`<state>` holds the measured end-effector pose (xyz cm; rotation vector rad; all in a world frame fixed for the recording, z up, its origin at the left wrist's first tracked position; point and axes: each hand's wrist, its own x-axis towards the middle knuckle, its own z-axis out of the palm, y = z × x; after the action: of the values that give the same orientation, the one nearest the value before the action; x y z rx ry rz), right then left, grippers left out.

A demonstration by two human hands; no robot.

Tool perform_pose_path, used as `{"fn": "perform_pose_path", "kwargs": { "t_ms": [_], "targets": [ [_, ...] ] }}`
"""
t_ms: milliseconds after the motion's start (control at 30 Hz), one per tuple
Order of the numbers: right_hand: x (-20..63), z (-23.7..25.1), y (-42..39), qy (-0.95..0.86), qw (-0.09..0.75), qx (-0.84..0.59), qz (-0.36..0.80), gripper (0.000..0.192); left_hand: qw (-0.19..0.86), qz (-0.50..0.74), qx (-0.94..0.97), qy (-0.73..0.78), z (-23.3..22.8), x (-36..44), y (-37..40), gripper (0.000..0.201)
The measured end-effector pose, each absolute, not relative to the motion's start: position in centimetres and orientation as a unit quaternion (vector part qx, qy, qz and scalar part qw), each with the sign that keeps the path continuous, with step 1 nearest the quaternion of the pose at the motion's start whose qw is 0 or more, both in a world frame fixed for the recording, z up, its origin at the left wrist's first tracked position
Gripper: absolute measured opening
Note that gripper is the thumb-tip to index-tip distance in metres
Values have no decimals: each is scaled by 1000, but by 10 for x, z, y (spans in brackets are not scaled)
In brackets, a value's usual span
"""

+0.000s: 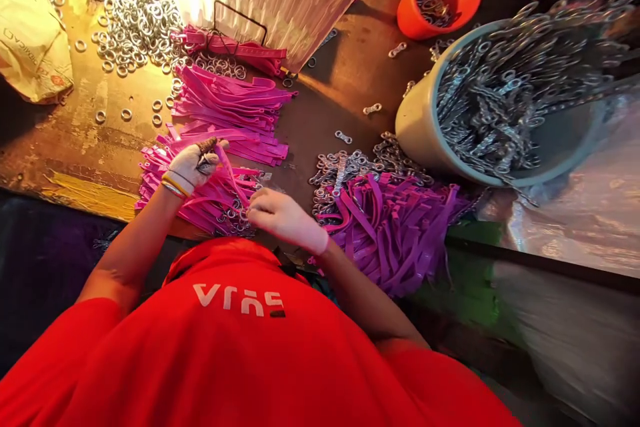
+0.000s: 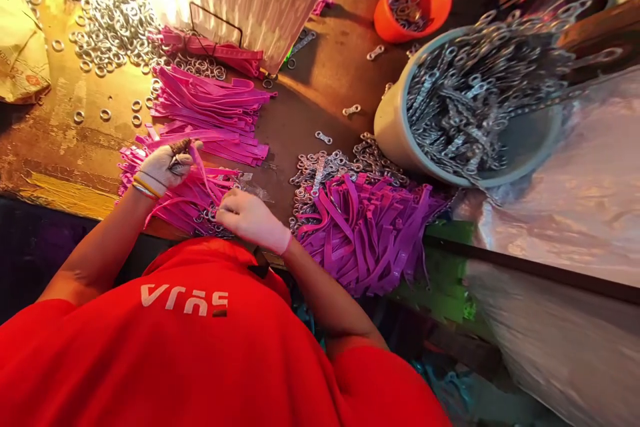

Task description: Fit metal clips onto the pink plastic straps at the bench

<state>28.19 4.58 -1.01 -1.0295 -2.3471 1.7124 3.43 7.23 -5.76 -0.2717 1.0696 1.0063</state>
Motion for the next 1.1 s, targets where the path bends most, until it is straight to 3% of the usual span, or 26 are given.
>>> {"fn": "perform_pose_path", "kwargs": {
  "t_ms": [133,333,433,600,767,967,1100],
  "targets": [
    [280,-15,13,-754,11,-295,587,26,685,478,-69,546,-54,18,83,8],
    [261,-15,34,-711,173,-416,541,24,664,436,51,606,-58,24,64,15],
    [242,-27,60,-702,198,-446,520,28,664,404,150,611,-61,31,48,14],
    [216,-49,86,-762,144,-437,455,27,674,430,122,588,-43,42,34,8],
    [215,-32,77,-825,87,-419,368,32,691,435,91,570,-23,54,24,13],
    [222,-3,66,-893,-64,-385,225,34,688,380,229,575,-17,57,8,27],
    [227,0,65,-921,-115,-318,193,31,672,345,314,575,-10,56,1,30]
  ]
}}
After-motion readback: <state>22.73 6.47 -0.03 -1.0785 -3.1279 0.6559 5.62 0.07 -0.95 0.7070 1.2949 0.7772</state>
